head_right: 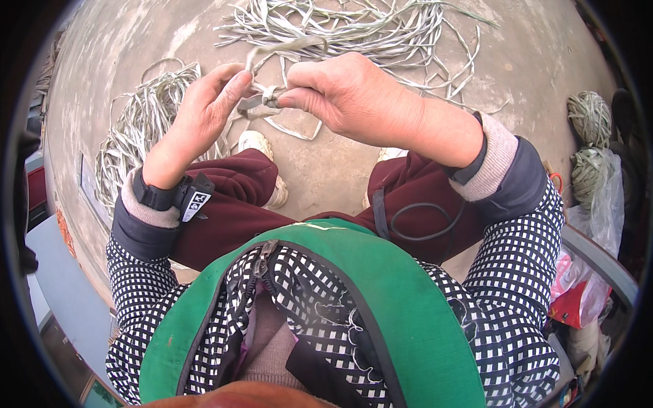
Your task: The person sits on the floor and repeatedly picks up individual white cables, straightens them, and places them into a separate pile. The person handles each cable one at a time, organizing them into a growing stack.
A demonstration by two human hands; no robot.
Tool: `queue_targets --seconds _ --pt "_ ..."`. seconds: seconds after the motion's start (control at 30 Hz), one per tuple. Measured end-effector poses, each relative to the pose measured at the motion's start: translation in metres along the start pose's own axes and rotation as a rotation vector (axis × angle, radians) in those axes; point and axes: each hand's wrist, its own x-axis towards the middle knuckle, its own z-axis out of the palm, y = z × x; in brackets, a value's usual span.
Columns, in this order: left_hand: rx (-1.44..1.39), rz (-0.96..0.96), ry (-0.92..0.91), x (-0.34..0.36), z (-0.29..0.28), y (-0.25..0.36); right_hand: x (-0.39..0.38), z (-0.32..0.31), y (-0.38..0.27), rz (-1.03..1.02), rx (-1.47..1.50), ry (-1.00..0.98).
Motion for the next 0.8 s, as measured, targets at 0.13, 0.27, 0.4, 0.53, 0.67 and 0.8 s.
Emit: queue_targets --seconds 0.13,0.27,0.4,0.53,0.67,0.8 --pt "0.125 0.515 0.325 -0.001 0.005 0.01 0.0 -0.002 -0.002 0.095 0.098 -0.037" --pt "0.029 0.436 0.094 -0.007 0.017 0.016 0.001 0.001 -0.006 0.048 0.172 -0.021" --pt "0.046 0.439 0.11 -0.009 0.02 0.016 0.002 0.002 -0.008 0.179 0.305 -0.071" --pt "0.093 0.369 0.122 -0.009 0.021 0.015 0.003 -0.001 -0.01 0.19 0.347 -0.061" --pt "0.007 0.297 0.004 -0.007 0.021 0.011 0.001 -0.005 -0.011 0.276 0.533 -0.167" --pt "0.045 0.359 -0.007 -0.006 0.02 0.006 0.004 -0.006 -0.008 0.255 0.551 -0.11"
